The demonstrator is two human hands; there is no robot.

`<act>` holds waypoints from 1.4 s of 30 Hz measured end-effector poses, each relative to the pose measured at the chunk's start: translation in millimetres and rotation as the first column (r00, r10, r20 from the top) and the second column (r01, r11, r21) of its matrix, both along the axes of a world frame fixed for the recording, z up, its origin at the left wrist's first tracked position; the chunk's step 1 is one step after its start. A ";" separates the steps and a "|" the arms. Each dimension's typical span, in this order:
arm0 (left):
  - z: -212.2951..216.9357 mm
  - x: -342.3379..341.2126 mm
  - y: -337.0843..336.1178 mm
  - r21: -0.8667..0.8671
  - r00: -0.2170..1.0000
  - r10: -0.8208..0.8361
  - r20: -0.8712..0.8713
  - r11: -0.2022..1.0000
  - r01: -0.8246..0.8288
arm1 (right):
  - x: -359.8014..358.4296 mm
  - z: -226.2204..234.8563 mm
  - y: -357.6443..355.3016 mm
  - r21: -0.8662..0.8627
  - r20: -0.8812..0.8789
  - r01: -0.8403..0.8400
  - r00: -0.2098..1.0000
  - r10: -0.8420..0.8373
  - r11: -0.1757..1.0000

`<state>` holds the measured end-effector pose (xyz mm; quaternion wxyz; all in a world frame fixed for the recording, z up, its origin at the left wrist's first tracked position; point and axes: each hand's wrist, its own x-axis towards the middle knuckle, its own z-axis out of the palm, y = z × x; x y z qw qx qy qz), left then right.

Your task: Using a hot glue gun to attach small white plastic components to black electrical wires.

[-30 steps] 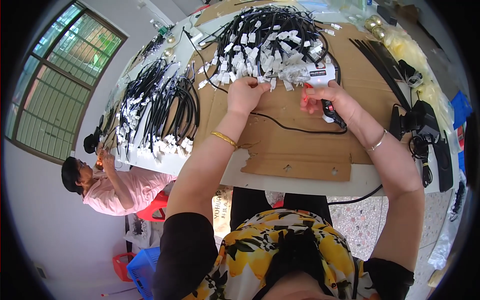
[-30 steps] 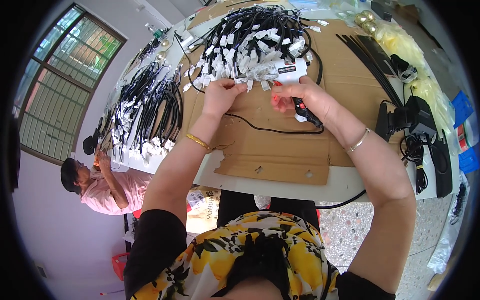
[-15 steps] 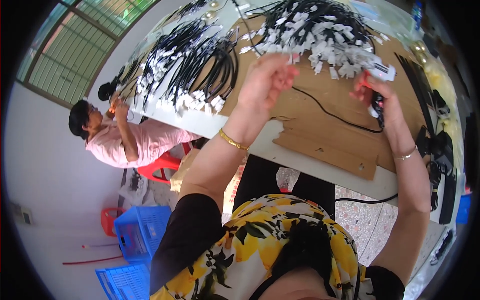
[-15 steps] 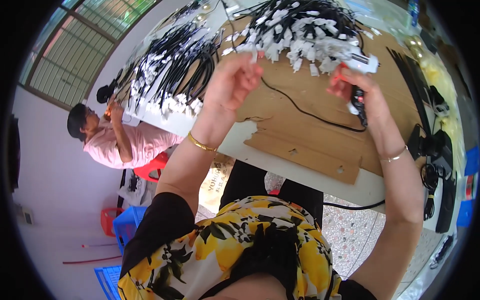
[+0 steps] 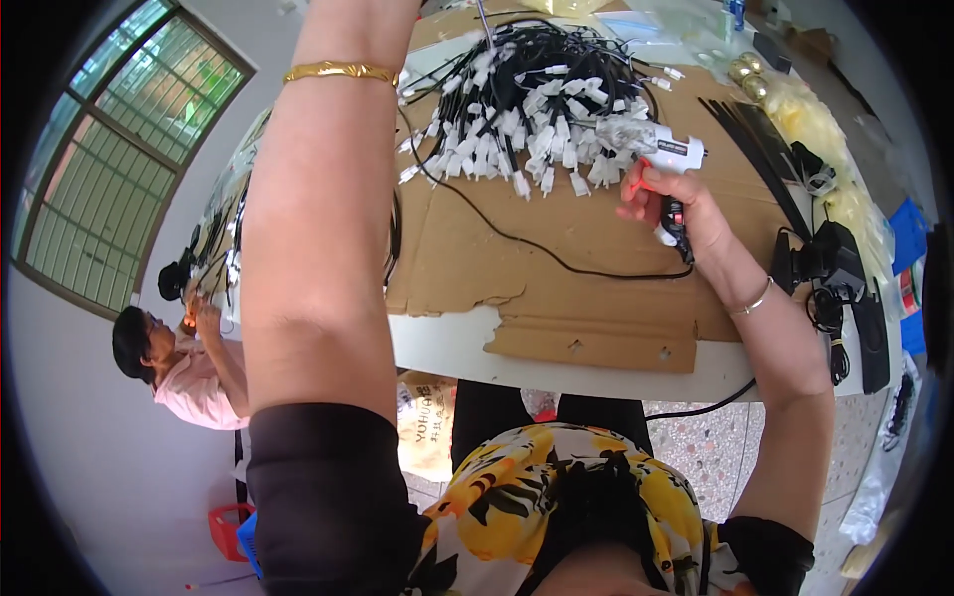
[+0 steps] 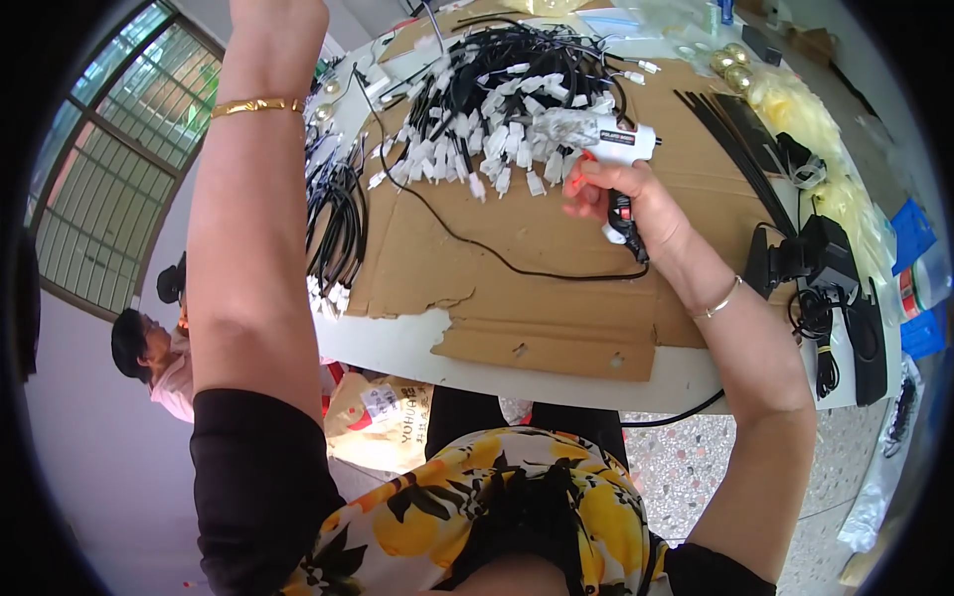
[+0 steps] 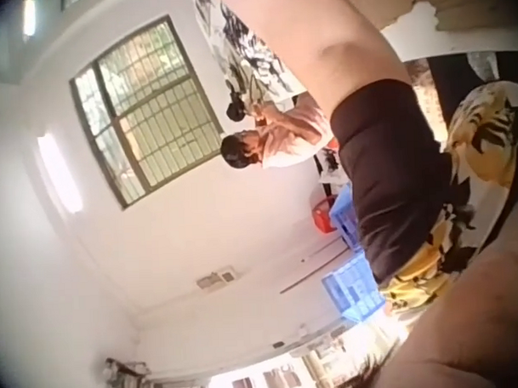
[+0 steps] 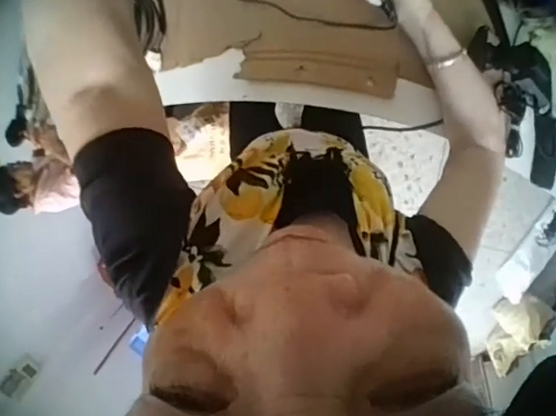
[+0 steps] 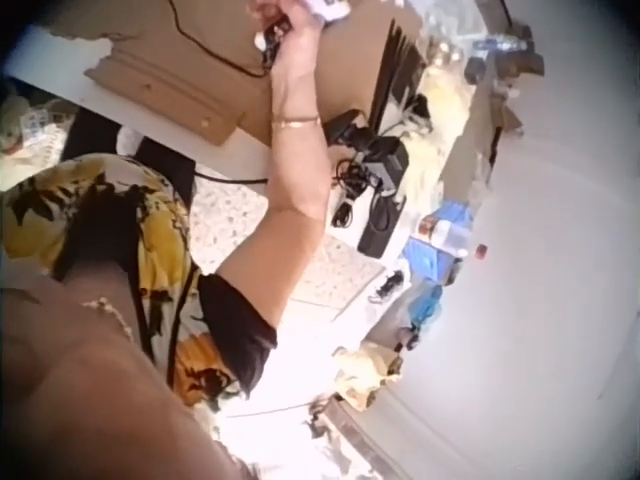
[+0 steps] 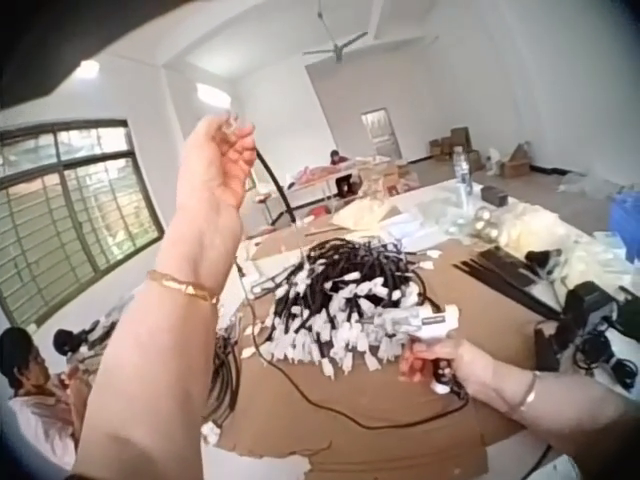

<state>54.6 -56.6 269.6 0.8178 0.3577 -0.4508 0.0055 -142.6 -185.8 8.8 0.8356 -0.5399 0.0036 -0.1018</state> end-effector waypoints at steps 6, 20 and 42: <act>-60.5 23.9 -11.2 0.534 0.946 0.315 -0.076 0.814 -0.228 | -1.8 -0.6 -2.8 0.013 -0.012 0.018 1.000 -0.018 1.000; -248.2 -69.9 78.5 0.742 0.928 0.244 -0.282 0.669 0.050 | -2.5 9.1 6.9 -0.131 -0.007 -0.045 0.999 0.045 0.990; -273.8 -78.9 58.6 0.656 0.970 0.204 -0.130 0.751 -0.071 | -34.9 18.4 15.5 -0.323 -0.039 0.056 0.997 -0.073 0.945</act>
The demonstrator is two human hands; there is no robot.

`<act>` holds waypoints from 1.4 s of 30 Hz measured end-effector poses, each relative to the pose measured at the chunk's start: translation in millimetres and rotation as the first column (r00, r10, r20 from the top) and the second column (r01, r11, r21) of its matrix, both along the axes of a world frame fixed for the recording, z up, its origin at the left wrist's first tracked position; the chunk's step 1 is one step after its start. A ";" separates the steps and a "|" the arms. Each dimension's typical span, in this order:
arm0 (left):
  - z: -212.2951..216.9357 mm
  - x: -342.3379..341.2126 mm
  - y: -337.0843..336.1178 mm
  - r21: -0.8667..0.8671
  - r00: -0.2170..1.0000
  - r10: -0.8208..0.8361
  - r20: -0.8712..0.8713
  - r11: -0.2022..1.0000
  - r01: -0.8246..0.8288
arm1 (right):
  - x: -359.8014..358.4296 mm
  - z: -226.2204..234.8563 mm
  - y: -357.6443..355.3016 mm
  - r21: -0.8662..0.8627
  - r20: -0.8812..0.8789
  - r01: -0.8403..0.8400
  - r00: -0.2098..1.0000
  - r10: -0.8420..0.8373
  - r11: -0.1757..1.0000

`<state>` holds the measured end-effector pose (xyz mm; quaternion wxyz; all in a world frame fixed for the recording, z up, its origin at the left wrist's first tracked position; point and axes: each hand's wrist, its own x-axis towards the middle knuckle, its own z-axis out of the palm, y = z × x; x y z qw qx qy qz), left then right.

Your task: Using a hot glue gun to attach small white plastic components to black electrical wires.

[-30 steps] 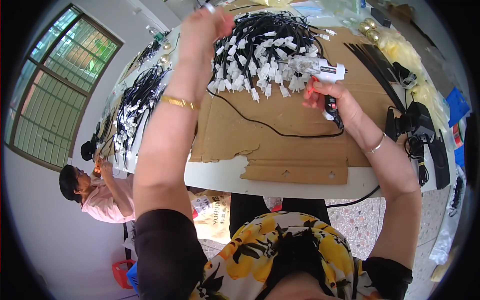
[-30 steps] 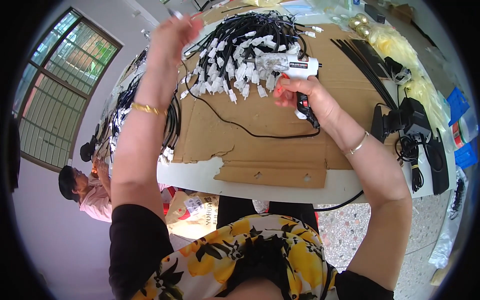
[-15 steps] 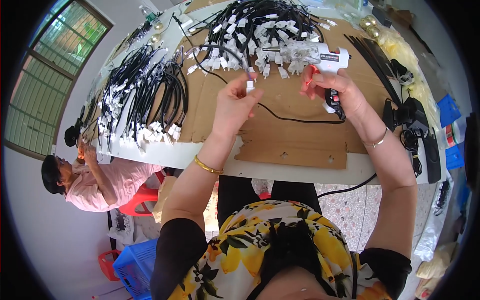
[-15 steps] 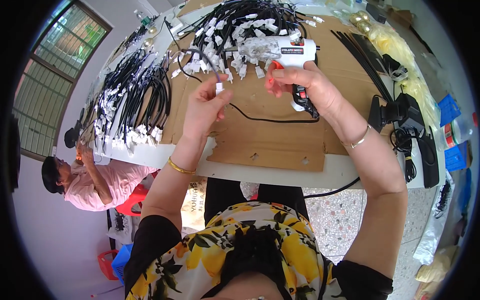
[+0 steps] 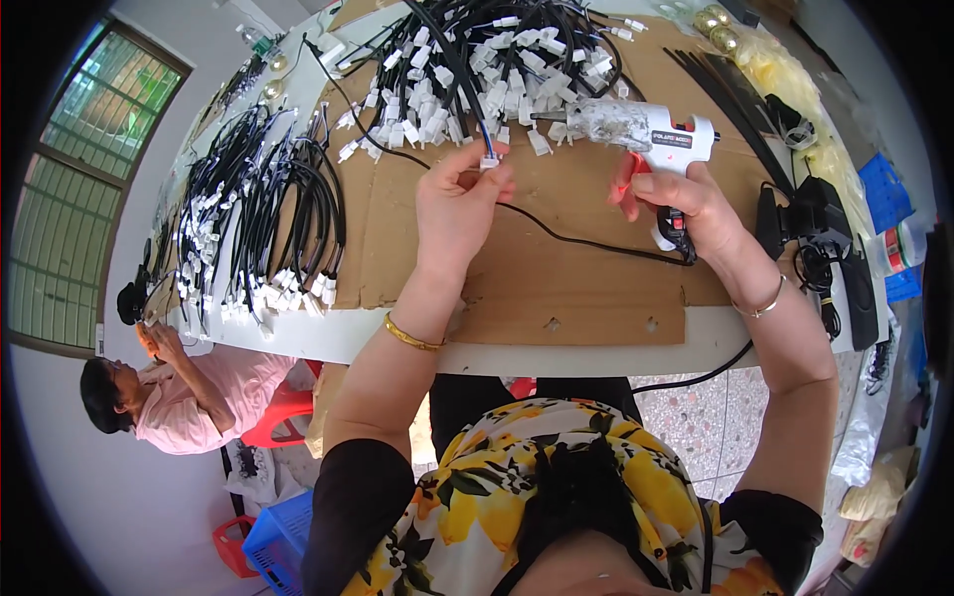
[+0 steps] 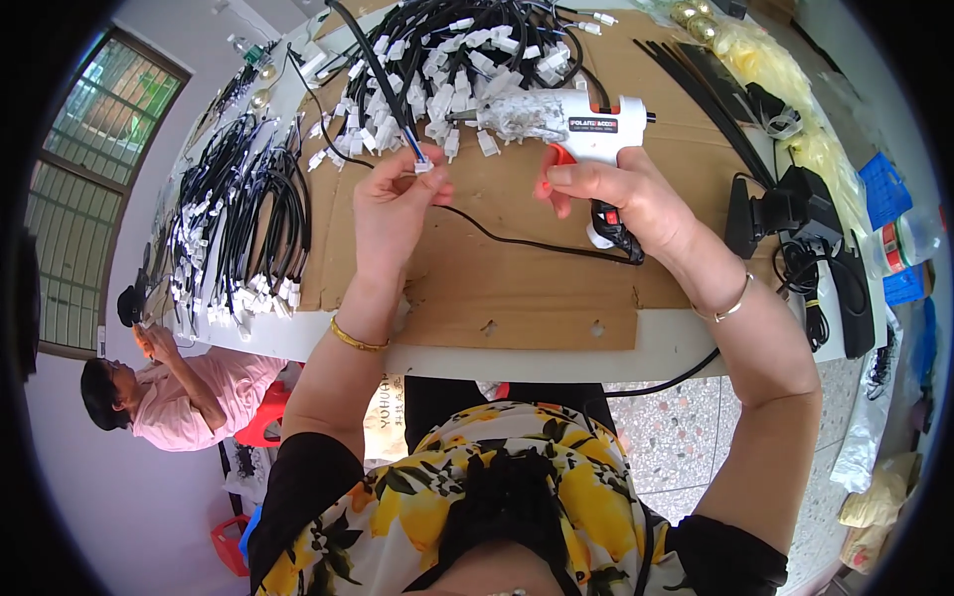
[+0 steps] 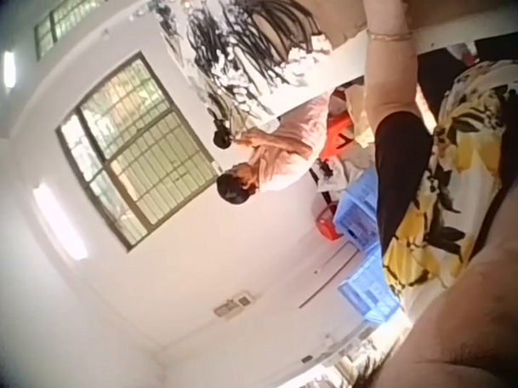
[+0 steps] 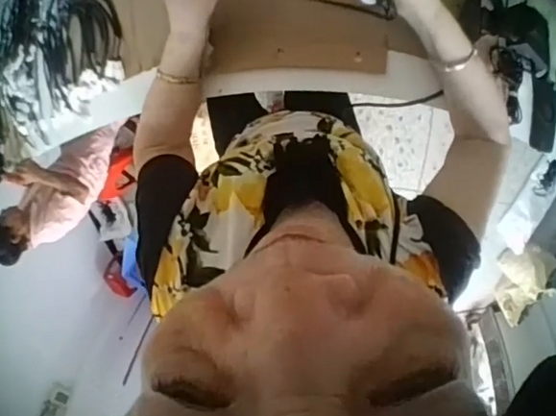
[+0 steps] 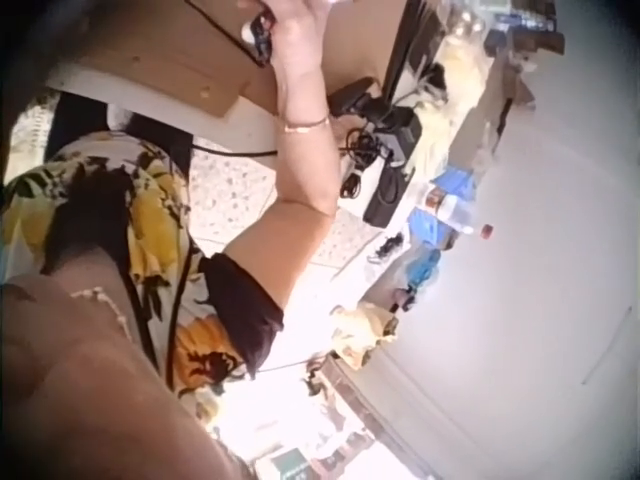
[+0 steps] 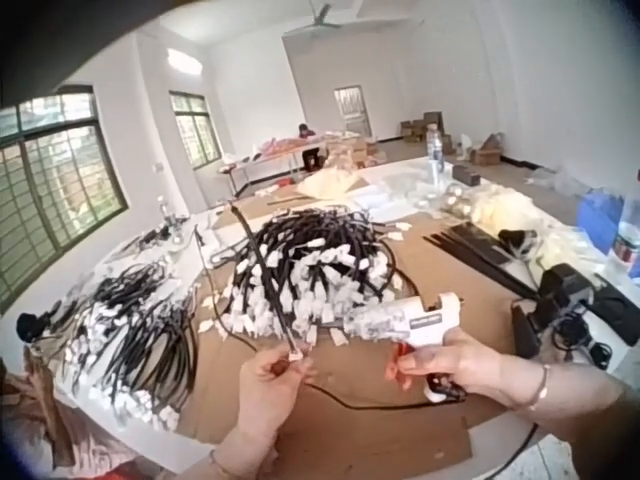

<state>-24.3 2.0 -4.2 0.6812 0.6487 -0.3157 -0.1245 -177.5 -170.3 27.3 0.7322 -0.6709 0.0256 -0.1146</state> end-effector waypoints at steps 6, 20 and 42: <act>-2.1 5.8 3.4 -0.082 0.999 -0.013 -0.037 0.997 0.010 | 3.3 -1.4 14.3 -0.052 -0.052 0.073 0.996 -0.075 0.996; -10.4 8.3 12.5 0.038 0.990 0.070 0.120 0.996 -0.075 | 5.1 -12.7 29.5 -0.156 -0.114 0.011 0.993 -0.029 0.988; -16.9 7.8 14.1 0.151 0.914 0.120 0.388 0.970 -0.191 | 5.2 -14.1 43.2 -0.206 -0.114 0.090 0.987 -0.115 0.974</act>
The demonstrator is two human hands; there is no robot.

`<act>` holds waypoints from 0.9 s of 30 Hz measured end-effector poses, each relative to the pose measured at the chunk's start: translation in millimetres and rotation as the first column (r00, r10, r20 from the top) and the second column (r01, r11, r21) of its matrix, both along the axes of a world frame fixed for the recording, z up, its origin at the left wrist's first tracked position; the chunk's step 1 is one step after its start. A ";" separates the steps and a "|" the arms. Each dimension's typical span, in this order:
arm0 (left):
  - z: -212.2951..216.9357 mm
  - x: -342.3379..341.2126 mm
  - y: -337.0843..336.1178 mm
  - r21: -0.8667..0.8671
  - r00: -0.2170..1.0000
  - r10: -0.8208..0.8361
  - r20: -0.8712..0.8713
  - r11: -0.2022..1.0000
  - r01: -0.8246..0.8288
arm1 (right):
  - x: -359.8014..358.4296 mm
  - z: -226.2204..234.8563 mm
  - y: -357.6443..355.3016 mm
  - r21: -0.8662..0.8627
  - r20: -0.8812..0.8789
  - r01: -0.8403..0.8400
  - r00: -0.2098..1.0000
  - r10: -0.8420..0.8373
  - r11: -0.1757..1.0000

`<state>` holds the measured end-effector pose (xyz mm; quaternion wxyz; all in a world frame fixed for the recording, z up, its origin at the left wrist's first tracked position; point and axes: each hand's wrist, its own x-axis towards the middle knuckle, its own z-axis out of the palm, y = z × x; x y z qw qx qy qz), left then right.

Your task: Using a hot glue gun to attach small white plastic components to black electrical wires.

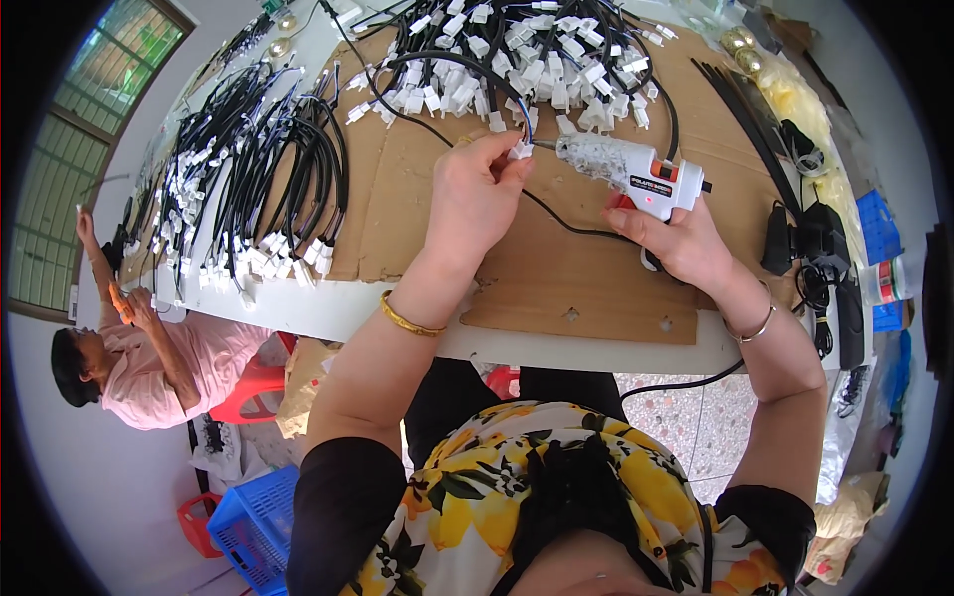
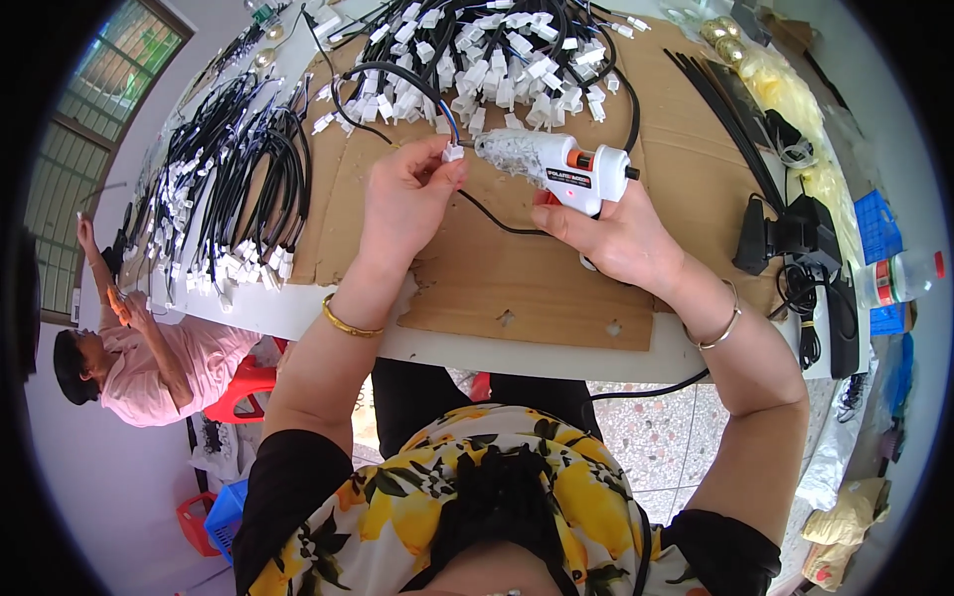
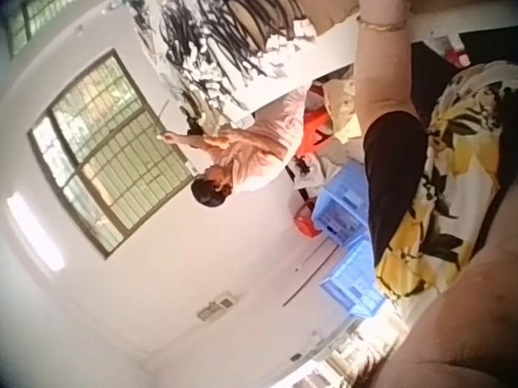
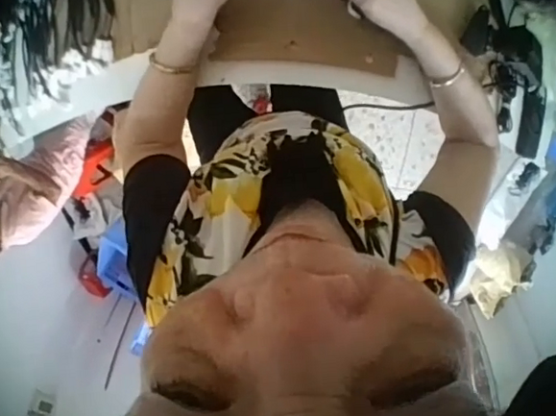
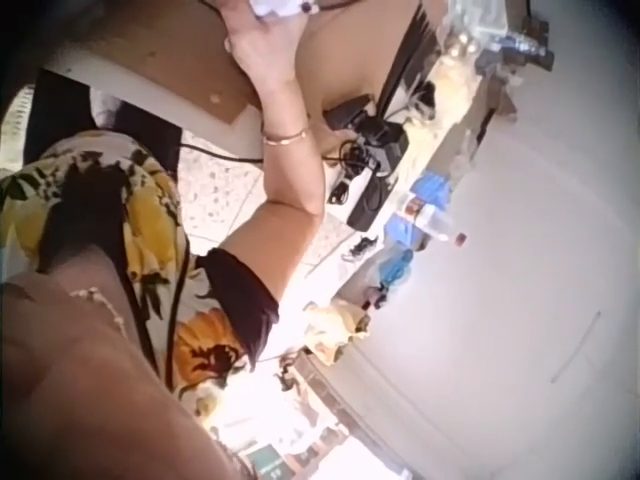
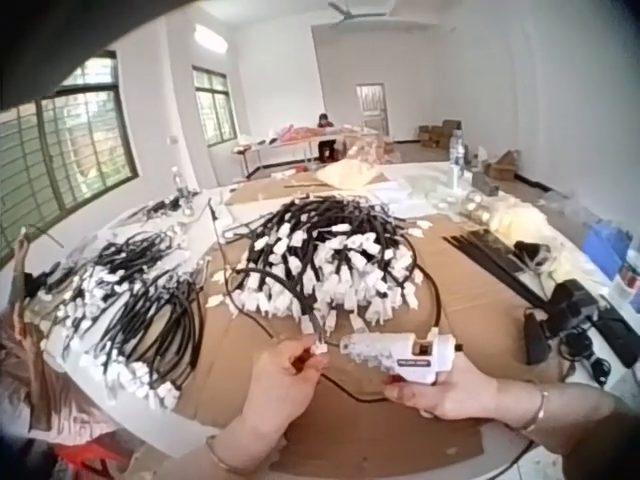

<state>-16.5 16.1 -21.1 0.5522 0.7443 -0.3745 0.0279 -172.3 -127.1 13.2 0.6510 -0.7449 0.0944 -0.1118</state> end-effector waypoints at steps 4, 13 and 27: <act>4.0 -2.6 -1.0 0.028 1.000 -0.001 0.029 1.000 0.001 | -1.9 -0.3 -1.4 -0.017 -0.018 0.000 1.000 -0.001 1.000; 2.4 -5.1 -4.4 0.010 1.000 -0.002 0.017 1.000 0.002 | -0.5 5.2 -2.0 0.016 -0.052 -0.008 0.999 0.009 1.000; 10.0 -10.3 -6.4 0.000 0.997 0.020 0.071 1.000 -0.020 | 1.4 -0.7 2.5 -0.033 0.037 0.024 0.999 -0.023 0.999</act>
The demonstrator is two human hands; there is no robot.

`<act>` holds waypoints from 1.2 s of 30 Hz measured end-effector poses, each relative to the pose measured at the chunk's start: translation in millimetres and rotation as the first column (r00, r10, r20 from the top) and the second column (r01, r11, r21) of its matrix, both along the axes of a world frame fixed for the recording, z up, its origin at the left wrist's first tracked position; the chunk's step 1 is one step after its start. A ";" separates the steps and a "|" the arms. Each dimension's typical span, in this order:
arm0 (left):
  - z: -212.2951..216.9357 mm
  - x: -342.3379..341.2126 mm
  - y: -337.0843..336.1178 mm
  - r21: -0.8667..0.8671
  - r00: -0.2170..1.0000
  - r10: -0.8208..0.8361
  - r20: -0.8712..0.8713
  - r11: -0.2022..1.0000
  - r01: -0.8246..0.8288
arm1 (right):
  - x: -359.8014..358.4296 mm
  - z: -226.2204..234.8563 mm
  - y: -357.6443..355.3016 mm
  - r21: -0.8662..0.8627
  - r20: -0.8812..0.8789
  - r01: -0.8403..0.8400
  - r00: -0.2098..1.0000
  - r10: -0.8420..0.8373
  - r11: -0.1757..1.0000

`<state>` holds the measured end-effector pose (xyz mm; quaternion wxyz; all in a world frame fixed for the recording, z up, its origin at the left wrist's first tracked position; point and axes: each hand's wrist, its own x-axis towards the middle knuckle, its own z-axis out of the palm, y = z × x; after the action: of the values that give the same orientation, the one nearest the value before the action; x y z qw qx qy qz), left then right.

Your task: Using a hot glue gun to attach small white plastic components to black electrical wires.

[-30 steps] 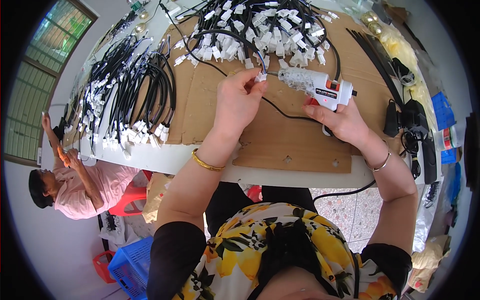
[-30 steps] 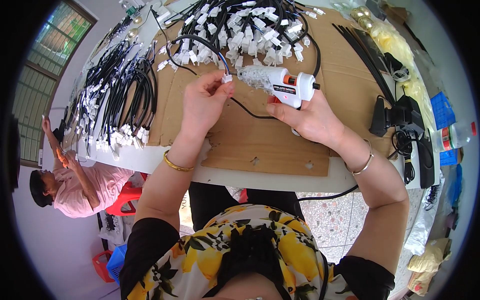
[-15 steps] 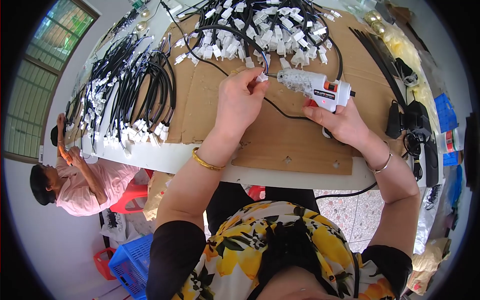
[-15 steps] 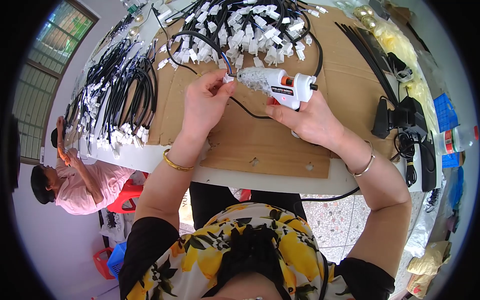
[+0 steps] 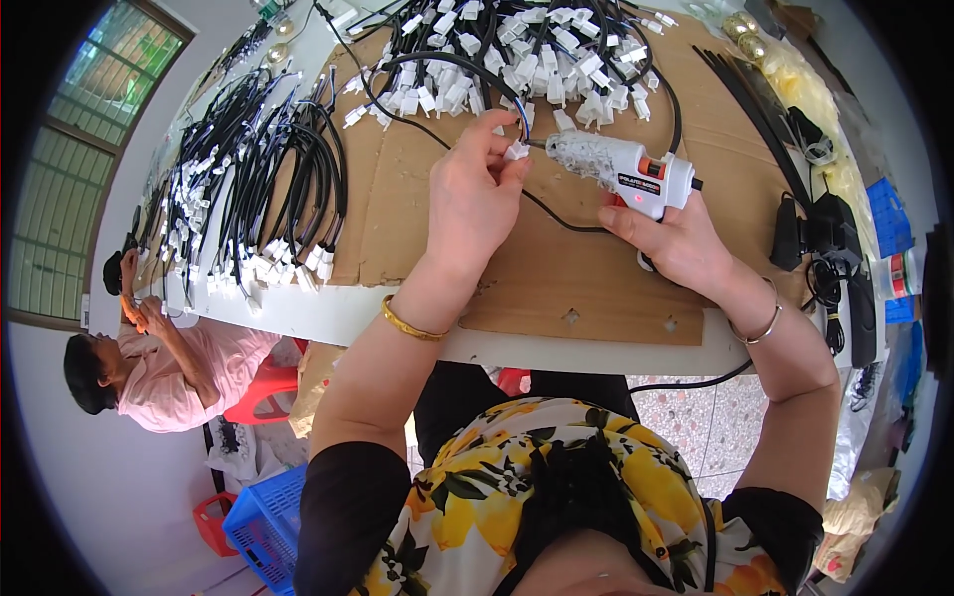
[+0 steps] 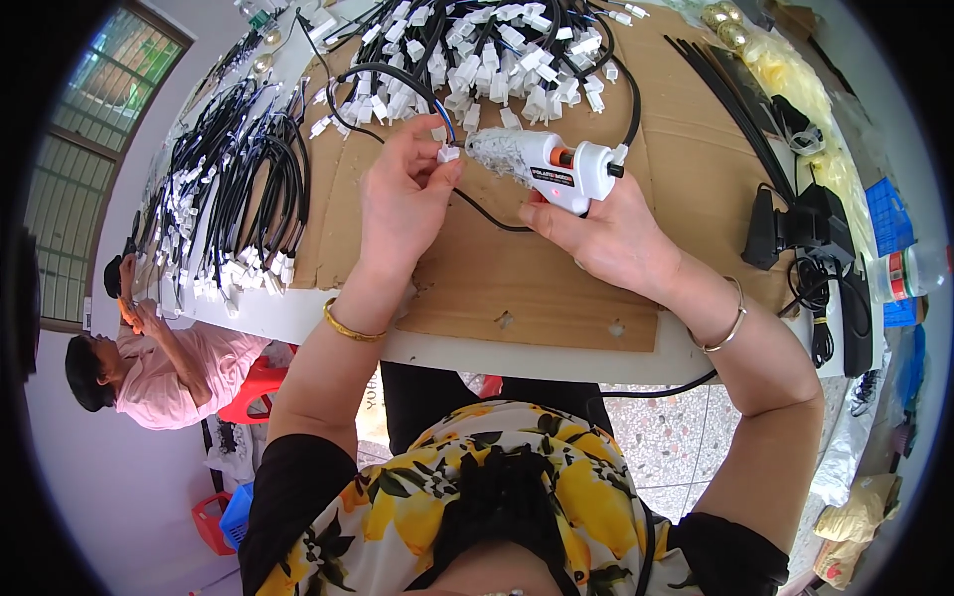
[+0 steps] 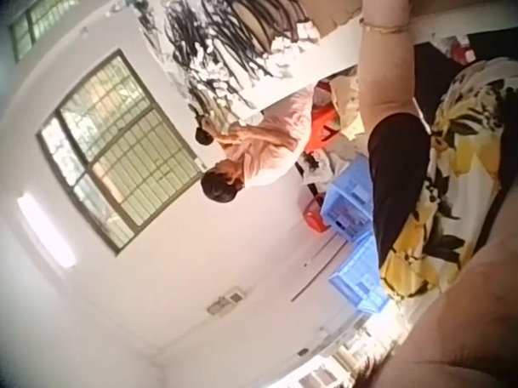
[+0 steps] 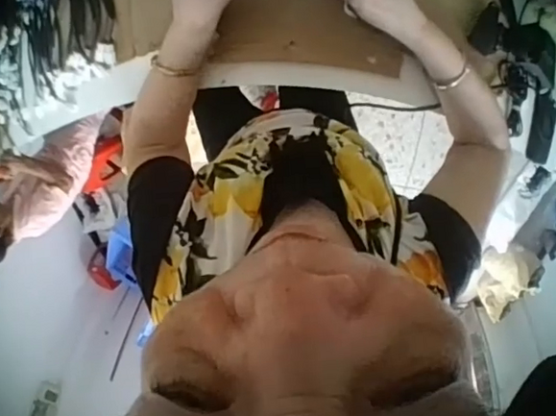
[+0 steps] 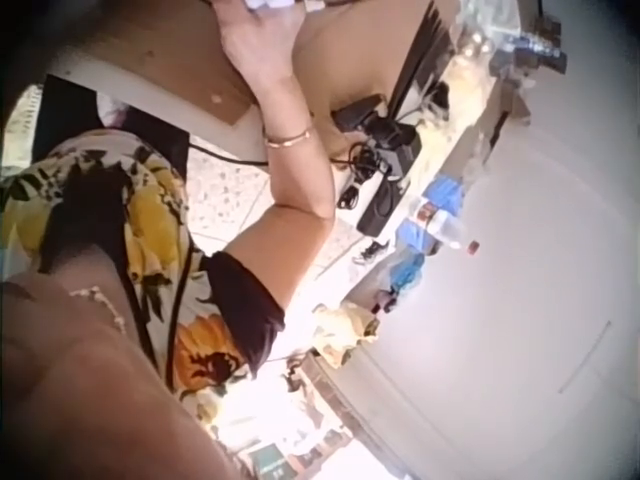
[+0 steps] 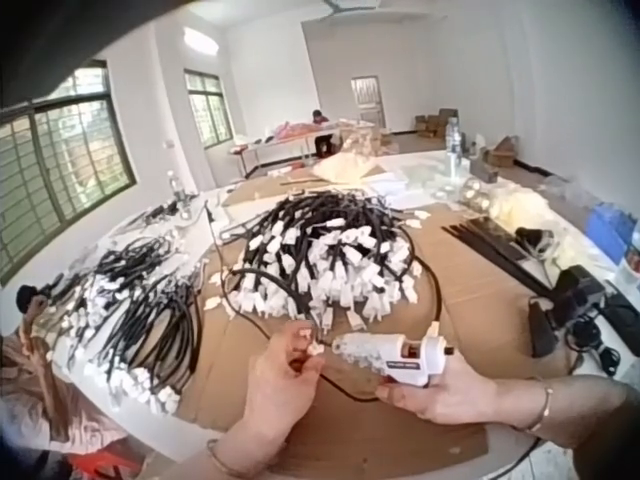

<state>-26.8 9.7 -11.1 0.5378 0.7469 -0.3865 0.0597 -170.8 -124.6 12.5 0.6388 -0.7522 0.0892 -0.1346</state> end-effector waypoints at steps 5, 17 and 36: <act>-0.5 0.4 0.4 0.029 0.994 0.026 0.108 0.999 -0.030 | -1.1 1.0 -2.1 0.088 -0.054 -0.005 0.998 0.010 0.996; 4.2 -2.0 1.1 0.085 0.965 0.067 0.254 0.992 -0.091 | -2.4 5.5 -7.1 0.049 -0.135 -0.010 0.991 0.017 0.999; 6.7 -2.7 0.6 0.068 0.983 0.070 0.170 0.994 -0.083 | -1.3 7.9 -7.6 0.040 -0.075 -0.028 0.997 0.031 0.999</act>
<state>-29.5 10.3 -4.3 0.4727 0.7730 -0.4031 0.1283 -172.2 -132.1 20.4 0.6514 -0.7455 0.1048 -0.0946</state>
